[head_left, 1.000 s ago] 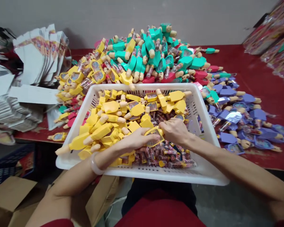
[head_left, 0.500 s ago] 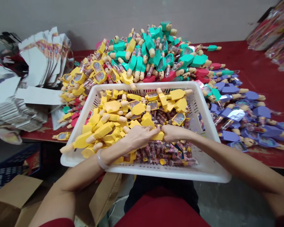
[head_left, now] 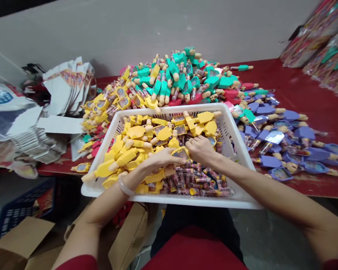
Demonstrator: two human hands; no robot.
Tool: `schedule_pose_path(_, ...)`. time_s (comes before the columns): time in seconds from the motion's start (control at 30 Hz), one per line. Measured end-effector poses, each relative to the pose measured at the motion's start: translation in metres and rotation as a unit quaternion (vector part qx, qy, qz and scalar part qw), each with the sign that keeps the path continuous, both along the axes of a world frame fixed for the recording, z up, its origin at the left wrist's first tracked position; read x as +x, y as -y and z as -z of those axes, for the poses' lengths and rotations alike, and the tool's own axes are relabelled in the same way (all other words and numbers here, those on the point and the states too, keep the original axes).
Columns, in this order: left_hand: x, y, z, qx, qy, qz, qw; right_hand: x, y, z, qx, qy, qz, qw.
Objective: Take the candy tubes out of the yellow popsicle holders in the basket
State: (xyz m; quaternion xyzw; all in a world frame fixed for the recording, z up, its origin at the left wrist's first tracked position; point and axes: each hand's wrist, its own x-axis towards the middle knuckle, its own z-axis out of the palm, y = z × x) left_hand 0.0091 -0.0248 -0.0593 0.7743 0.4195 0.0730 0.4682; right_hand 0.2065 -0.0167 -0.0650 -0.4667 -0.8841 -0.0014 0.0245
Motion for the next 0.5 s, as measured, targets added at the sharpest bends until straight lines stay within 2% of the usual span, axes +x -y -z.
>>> schedule_pose_path(0.03, -0.001, -0.001, -0.001, -0.013, 0.011, 0.005, 1.000, -0.001, 0.002, -0.001, -0.005, 0.006, -0.003, 1.000)
schedule_pose_path(0.07, -0.002, -0.001, -0.002, 0.009, 0.004, 0.004, 1.000, -0.003, 0.003, -0.002, -0.030, 0.015, 0.006, 0.999)
schedule_pose_path(0.13, -0.004, 0.000, 0.002, 0.127, -0.056, 0.008, 0.990, -0.007, 0.006, -0.002, -0.112, 0.032, 0.048, 0.992)
schedule_pose_path(0.2, -0.003, 0.001, 0.008, 0.252, -0.148, 0.041, 0.955, -0.009, 0.006, 0.001, -0.180, 0.034, 0.084, 0.979)
schedule_pose_path(0.3, 0.003, 0.002, 0.014, 0.352, -0.223, 0.108, 0.903, -0.009, 0.002, 0.005, -0.293, -0.015, 0.080, 0.953)
schedule_pose_path(0.37, 0.008, 0.004, 0.012, 0.379, -0.223, 0.116, 0.890, -0.002, -0.006, 0.003, -0.378, -0.060, 0.068, 0.921)
schedule_pose_path(0.4, 0.009, 0.004, 0.008, 0.381, -0.219, 0.102, 0.893, 0.003, -0.011, 0.000, -0.408, -0.089, 0.066, 0.906)
schedule_pose_path(0.47, 0.006, 0.002, -0.004, 0.343, -0.206, 0.037, 0.916, 0.016, -0.022, -0.009, -0.404, -0.178, 0.068, 0.895)
schedule_pose_path(0.5, 0.000, -0.002, -0.013, 0.305, -0.197, -0.009, 0.932, 0.024, -0.028, -0.013, -0.369, -0.239, 0.074, 0.895)
